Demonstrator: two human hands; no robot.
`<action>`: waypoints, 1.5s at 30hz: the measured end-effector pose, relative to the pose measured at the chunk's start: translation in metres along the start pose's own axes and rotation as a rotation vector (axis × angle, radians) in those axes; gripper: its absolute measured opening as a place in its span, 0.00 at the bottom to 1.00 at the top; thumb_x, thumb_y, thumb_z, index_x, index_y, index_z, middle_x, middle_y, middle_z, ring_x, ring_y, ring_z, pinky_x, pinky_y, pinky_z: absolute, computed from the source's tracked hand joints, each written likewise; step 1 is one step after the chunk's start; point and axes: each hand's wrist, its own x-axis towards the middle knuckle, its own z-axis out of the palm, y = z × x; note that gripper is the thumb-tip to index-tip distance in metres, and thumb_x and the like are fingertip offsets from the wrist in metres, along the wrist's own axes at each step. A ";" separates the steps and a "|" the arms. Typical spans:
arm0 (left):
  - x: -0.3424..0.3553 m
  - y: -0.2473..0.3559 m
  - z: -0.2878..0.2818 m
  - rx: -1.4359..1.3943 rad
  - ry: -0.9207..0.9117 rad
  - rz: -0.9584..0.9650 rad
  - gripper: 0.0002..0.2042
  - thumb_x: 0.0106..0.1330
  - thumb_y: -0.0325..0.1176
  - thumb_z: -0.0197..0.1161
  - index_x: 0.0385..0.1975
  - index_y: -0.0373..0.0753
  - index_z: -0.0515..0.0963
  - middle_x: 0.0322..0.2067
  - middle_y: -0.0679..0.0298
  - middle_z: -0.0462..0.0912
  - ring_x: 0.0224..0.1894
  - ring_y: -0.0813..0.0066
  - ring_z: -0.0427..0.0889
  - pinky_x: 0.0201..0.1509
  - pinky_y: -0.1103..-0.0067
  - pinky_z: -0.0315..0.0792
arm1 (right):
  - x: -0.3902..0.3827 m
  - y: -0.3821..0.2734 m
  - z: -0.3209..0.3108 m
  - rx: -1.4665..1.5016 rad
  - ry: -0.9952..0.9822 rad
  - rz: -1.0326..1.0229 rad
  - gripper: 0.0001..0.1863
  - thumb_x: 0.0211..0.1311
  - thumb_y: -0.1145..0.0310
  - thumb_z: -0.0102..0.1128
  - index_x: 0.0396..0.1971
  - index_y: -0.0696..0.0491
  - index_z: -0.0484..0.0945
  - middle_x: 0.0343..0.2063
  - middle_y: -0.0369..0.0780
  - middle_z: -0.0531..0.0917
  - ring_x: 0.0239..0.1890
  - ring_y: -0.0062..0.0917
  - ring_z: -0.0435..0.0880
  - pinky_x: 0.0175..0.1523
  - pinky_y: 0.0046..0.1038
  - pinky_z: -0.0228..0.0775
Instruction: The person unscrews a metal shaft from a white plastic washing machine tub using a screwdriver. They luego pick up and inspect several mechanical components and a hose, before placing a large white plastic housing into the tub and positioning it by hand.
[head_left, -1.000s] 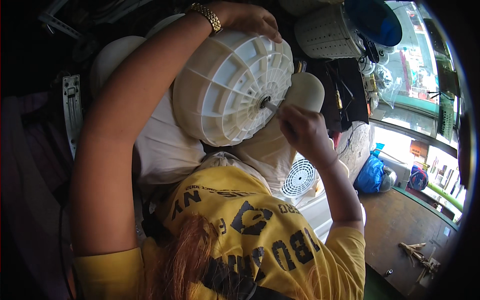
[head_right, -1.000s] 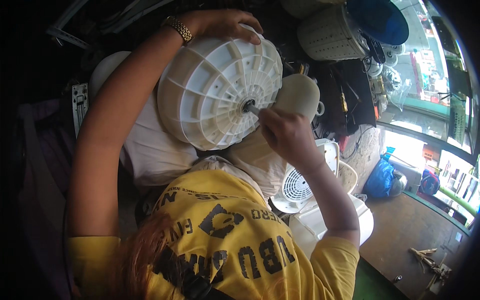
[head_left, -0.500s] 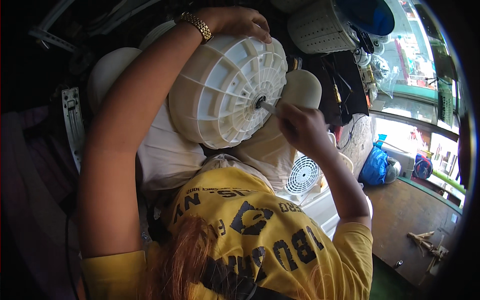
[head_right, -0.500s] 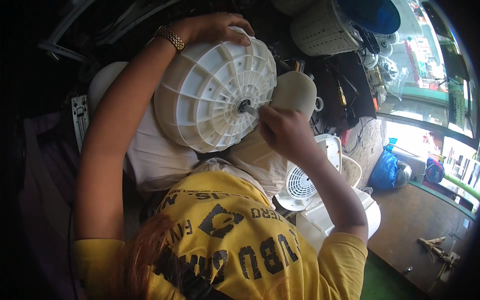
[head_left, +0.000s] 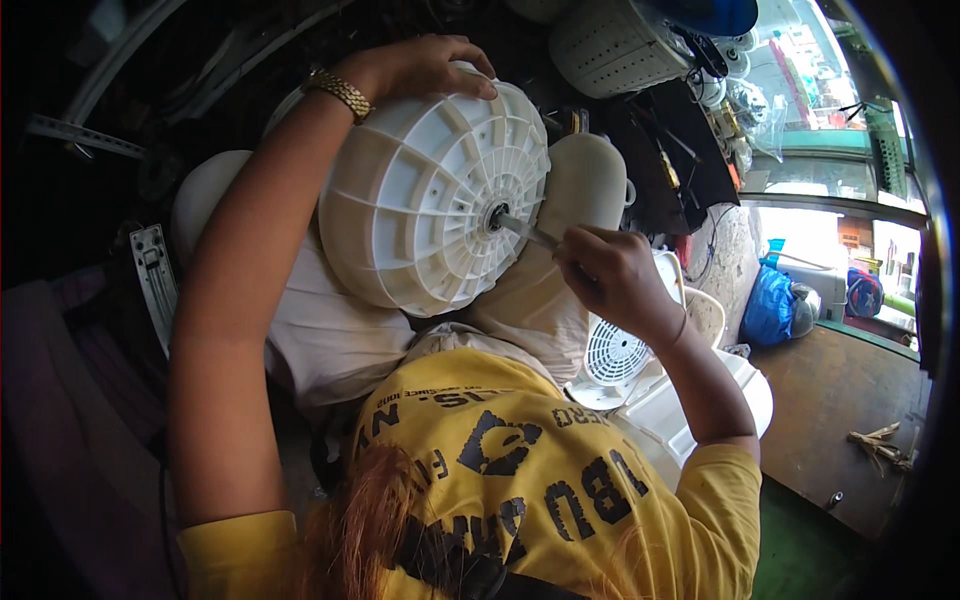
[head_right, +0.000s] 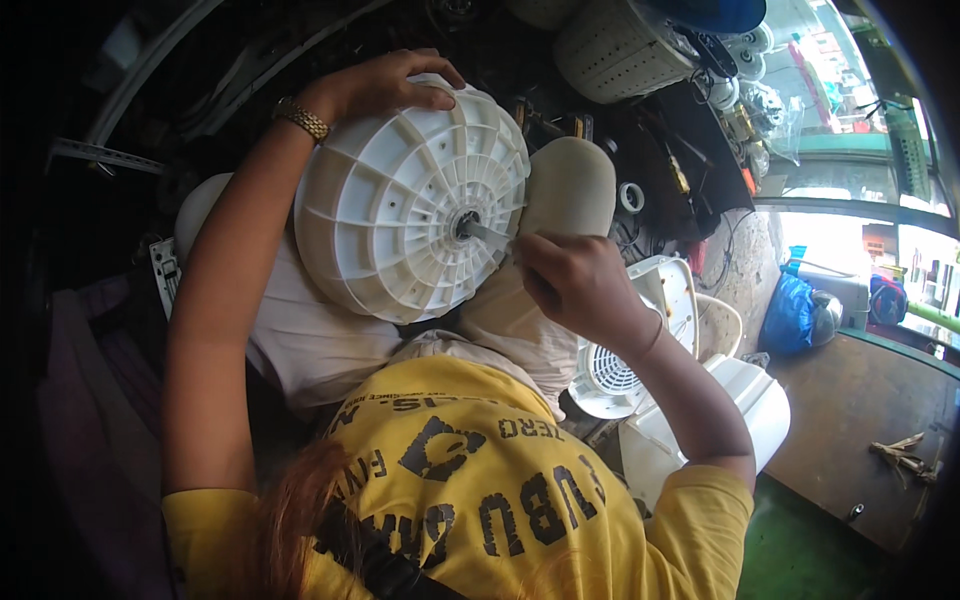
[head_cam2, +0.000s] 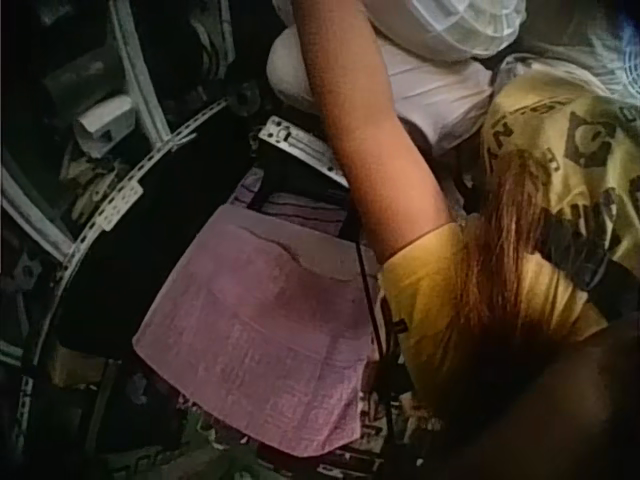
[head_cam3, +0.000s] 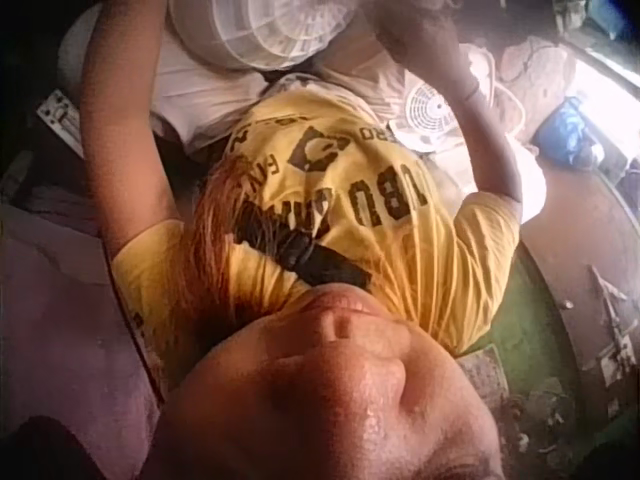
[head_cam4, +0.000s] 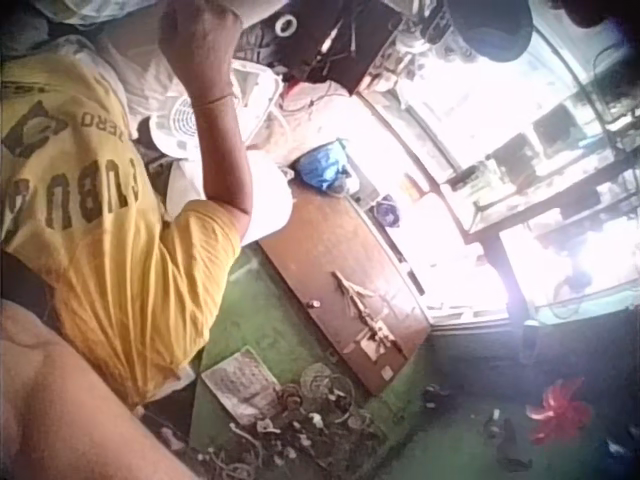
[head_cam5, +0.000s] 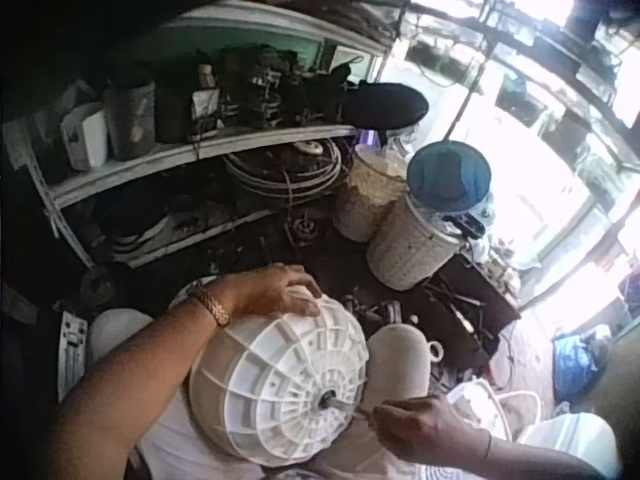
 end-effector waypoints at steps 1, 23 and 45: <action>-0.001 0.000 0.000 0.003 -0.006 0.000 0.25 0.56 0.51 0.59 0.49 0.40 0.76 0.50 0.56 0.73 0.55 0.62 0.71 0.61 0.70 0.62 | -0.003 -0.003 -0.001 0.021 0.009 -0.007 0.05 0.50 0.77 0.57 0.22 0.55 0.69 0.15 0.44 0.73 0.17 0.39 0.76 0.24 0.35 0.67; 0.009 -0.007 0.002 -0.109 0.005 -0.003 0.24 0.56 0.49 0.60 0.50 0.43 0.75 0.50 0.56 0.74 0.55 0.62 0.72 0.60 0.70 0.64 | 0.003 0.007 0.016 0.054 0.089 -0.033 0.04 0.50 0.79 0.59 0.22 0.56 0.73 0.15 0.39 0.75 0.17 0.31 0.78 0.23 0.31 0.67; -0.004 -0.005 0.001 -0.027 0.059 -0.033 0.25 0.55 0.52 0.58 0.49 0.43 0.76 0.50 0.58 0.73 0.55 0.61 0.72 0.60 0.69 0.65 | 0.011 -0.019 -0.027 -0.052 -0.297 0.303 0.08 0.60 0.70 0.57 0.26 0.58 0.72 0.19 0.40 0.79 0.18 0.26 0.81 0.24 0.28 0.71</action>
